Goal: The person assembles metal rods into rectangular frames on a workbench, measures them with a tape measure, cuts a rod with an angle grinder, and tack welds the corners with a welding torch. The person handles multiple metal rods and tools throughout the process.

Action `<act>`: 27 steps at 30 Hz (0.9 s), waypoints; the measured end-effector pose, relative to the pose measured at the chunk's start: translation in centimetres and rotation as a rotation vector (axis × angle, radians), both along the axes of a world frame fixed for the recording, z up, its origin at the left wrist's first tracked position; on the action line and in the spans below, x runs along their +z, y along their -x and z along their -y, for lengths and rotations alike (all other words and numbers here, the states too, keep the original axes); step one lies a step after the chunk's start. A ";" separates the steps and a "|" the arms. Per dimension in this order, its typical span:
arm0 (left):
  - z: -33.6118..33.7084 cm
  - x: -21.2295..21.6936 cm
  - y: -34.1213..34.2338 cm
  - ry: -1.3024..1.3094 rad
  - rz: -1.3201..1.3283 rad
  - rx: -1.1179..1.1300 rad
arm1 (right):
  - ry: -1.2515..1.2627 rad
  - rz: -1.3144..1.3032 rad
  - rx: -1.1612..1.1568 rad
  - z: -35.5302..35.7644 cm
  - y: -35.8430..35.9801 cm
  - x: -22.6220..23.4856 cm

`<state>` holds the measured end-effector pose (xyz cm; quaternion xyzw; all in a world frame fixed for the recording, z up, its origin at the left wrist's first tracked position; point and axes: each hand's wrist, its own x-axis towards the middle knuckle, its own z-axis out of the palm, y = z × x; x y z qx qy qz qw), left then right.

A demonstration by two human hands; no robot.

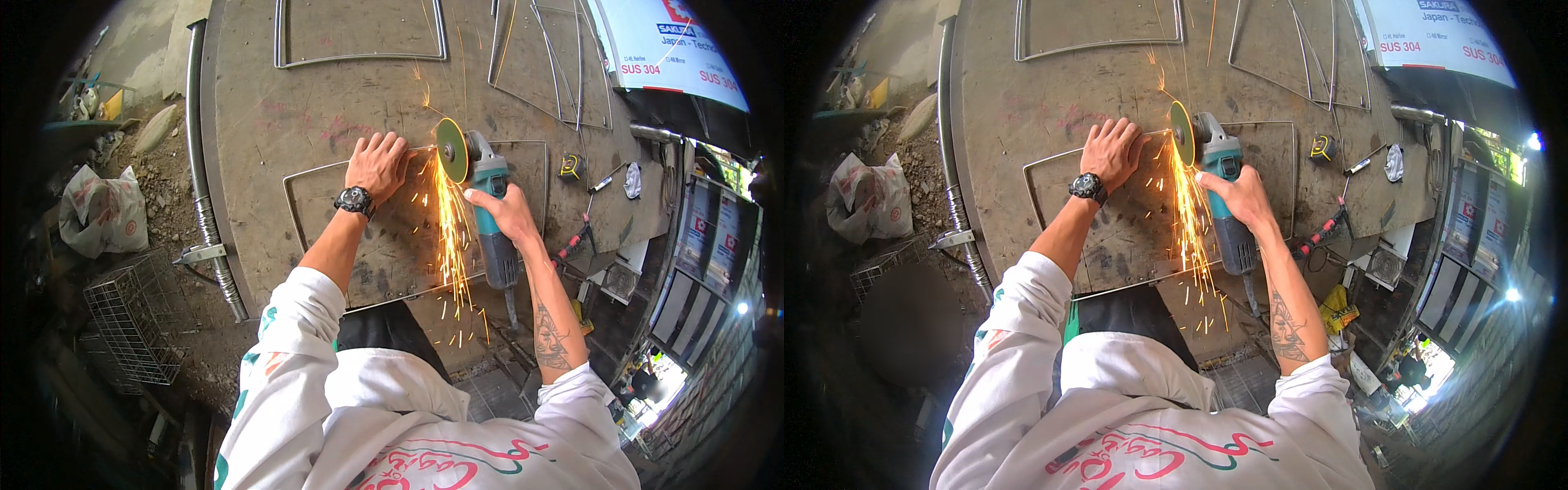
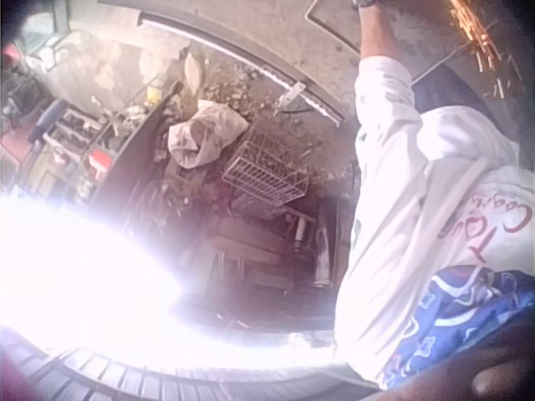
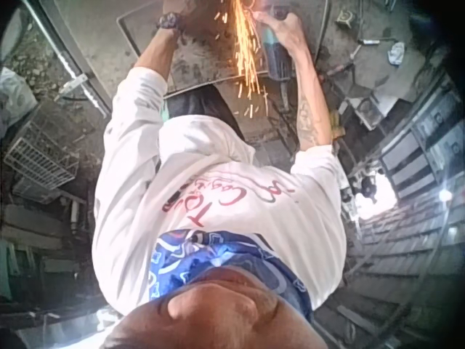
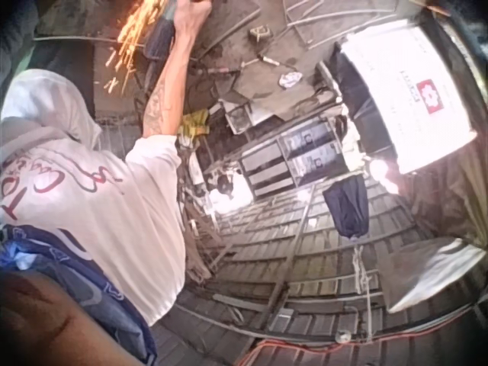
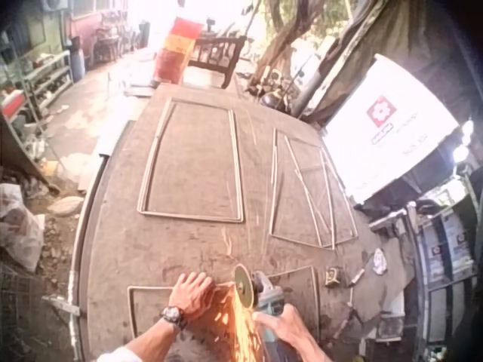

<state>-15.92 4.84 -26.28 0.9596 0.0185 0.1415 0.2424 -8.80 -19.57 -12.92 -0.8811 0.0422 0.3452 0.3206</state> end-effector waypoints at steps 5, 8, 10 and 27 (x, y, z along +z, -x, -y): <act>-0.2 -0.1 0.0 0.026 0.022 -0.003 | -0.050 0.025 0.067 0.9 0.7 -0.8; -0.3 -0.2 0.0 0.035 0.037 0.001 | -0.078 0.031 0.069 1.3 1.1 -1.2; -0.3 -0.2 0.0 0.039 0.048 0.005 | -0.080 0.030 0.071 0.7 0.9 -0.8; -0.4 -0.2 0.3 0.113 0.030 0.006 | -0.103 0.055 0.014 -0.6 1.2 -0.5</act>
